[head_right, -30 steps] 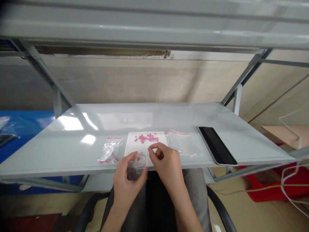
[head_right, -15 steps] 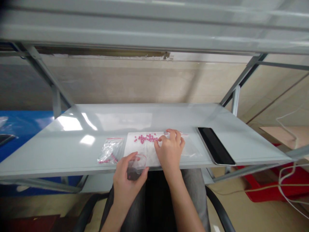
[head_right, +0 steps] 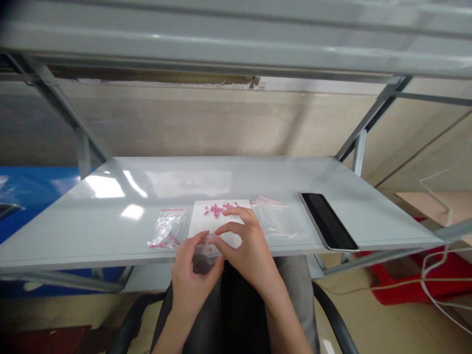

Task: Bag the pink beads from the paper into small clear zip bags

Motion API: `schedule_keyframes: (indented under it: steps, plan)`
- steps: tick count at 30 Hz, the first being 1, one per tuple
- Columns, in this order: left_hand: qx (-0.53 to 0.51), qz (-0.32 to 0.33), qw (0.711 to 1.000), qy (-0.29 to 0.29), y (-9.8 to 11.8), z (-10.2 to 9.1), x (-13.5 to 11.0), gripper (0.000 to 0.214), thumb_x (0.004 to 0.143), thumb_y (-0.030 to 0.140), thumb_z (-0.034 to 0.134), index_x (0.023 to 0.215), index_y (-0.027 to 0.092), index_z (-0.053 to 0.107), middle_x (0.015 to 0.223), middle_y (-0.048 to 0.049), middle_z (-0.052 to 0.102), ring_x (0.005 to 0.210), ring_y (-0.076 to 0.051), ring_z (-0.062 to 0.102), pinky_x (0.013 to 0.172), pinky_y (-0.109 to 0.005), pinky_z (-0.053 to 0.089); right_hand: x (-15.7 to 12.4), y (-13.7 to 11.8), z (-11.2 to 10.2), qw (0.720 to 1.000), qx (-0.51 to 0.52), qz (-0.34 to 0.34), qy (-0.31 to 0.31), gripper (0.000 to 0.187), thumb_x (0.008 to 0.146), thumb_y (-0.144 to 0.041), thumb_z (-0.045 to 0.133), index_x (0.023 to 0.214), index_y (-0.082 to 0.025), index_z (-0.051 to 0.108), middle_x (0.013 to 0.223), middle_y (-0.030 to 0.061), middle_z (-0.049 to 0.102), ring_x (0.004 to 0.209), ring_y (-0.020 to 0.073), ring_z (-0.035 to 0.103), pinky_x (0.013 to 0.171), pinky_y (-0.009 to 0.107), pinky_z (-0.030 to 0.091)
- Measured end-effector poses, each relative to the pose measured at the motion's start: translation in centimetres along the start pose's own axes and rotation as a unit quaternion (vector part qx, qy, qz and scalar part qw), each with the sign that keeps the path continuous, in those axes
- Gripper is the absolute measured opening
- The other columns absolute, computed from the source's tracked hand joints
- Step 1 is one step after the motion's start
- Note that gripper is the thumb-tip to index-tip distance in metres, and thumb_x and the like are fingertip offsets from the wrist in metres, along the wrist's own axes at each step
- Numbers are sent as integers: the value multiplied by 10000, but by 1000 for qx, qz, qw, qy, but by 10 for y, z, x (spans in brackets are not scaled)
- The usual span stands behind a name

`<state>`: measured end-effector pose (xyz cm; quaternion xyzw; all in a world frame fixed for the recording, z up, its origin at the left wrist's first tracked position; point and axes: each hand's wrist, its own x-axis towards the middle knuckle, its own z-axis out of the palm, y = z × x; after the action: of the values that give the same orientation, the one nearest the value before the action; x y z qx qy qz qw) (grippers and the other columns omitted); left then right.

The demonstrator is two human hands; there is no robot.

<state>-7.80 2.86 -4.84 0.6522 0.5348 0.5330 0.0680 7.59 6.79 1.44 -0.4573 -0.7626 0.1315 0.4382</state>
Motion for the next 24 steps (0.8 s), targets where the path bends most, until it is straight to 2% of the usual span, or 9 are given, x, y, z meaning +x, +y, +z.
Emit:
schedule_keyframes:
  steps: [2, 3, 5, 8, 10, 15, 19, 24]
  plan:
    - [-5, -5, 1000, -4, 0, -1, 0, 425, 831, 280, 733, 1221, 211, 577, 990, -64, 693, 912, -247, 679, 812, -396, 567, 2, 11, 1, 999, -30, 17, 27, 68, 860, -268, 729, 817, -236, 770, 1081, 83, 710, 1046, 271, 647, 944, 438, 502]
    - [-6, -6, 1000, -6, 0, -1, 0, 419, 831, 284, 733, 1215, 214, 580, 973, -60, 692, 901, -246, 678, 808, -396, 567, 4, 19, 1, 995, -72, 30, 54, 74, 862, -247, 715, 819, -222, 769, 1052, 95, 713, 1027, 280, 642, 936, 449, 495]
    - [-5, -7, 1000, -8, 1, -1, 0, 405, 834, 284, 731, 1206, 216, 585, 965, -59, 690, 897, -246, 676, 814, -401, 565, 10, 36, 2, 971, -207, 68, 98, 103, 865, -196, 678, 835, -192, 777, 1055, 133, 707, 1057, 322, 601, 904, 469, 470]
    - [-7, -6, 1000, -1, 1, -1, 0, 403, 835, 289, 731, 1204, 218, 587, 962, -60, 686, 890, -248, 673, 815, -405, 561, 25, 52, 2, 939, -325, 106, 44, 160, 859, -138, 649, 891, -196, 795, 1138, 142, 698, 1106, 350, 544, 817, 430, 439]
    - [-14, -14, 1000, 3, 1, 0, 0, 403, 837, 294, 729, 1207, 220, 589, 962, -61, 684, 893, -251, 671, 822, -411, 555, 36, 54, 4, 939, -330, 98, -4, 184, 854, -126, 654, 906, -225, 801, 1103, 114, 714, 1078, 329, 550, 791, 401, 422]
    - [-29, -23, 999, 7, 1, 2, -2, 399, 832, 279, 724, 1206, 225, 597, 964, -55, 691, 907, -251, 666, 838, -407, 537, 56, 49, 12, 936, -332, 92, -70, 187, 879, -135, 651, 925, -242, 797, 998, 92, 753, 1010, 296, 571, 753, 370, 402]
    - [-30, -24, 999, 12, 1, 3, -2, 391, 835, 288, 718, 1202, 223, 601, 963, -55, 697, 905, -252, 666, 839, -404, 532, 63, 48, 18, 928, -343, 113, -86, 176, 904, -158, 631, 836, -215, 784, 870, 102, 773, 973, 302, 576, 748, 375, 393]
    - [-29, -27, 999, 2, 1, 2, -2, 392, 842, 281, 714, 1210, 220, 594, 979, -63, 698, 925, -253, 666, 854, -415, 535, 64, 49, 22, 928, -340, 129, -84, 181, 882, -156, 629, 778, -209, 768, 824, 106, 774, 943, 296, 571, 757, 377, 390]
